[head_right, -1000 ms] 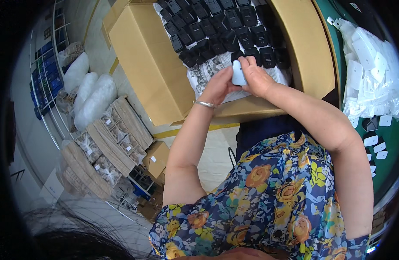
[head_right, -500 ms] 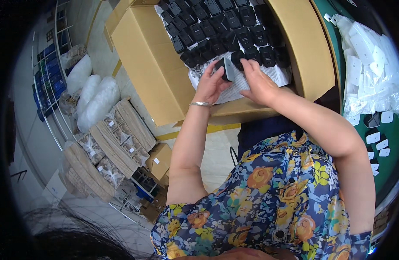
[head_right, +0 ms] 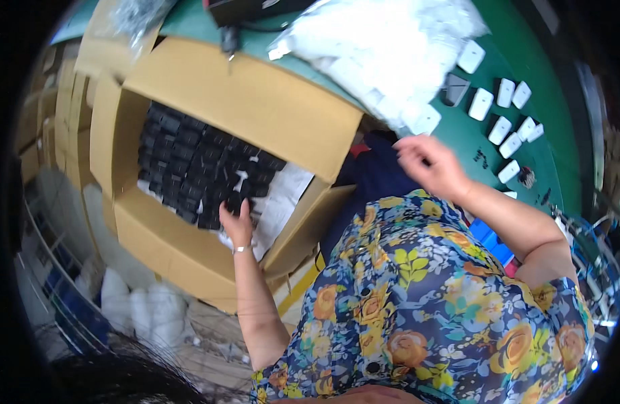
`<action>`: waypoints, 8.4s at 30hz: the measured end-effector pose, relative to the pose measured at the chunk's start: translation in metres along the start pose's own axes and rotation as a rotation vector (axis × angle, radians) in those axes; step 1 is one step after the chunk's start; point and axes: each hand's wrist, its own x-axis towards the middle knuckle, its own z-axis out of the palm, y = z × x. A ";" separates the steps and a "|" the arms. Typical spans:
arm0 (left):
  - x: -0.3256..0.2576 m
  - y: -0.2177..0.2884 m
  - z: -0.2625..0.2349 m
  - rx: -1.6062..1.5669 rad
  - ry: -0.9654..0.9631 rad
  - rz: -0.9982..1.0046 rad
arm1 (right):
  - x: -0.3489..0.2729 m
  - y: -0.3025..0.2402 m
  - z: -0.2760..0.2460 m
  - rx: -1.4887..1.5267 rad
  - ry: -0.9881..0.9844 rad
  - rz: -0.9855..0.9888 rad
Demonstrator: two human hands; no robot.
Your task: The person uses a pneumatic tool to fasten components onto white rectangular plastic casings. They then pick up the finished white units and place them into a cardboard box containing black plastic parts. Finally, the person closes the box flaps and uses a handheld marker to write on the exterior of the box.
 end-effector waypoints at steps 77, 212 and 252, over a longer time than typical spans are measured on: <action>-0.024 -0.025 -0.064 -0.356 0.020 -0.211 | 0.087 -0.103 0.315 0.478 -0.789 0.658; 0.014 0.069 0.095 0.237 -0.655 0.607 | -0.024 -0.017 0.028 0.563 -0.602 0.257; 0.006 0.284 -0.042 -1.133 -1.235 0.156 | 0.013 0.023 -0.026 1.609 -0.002 0.260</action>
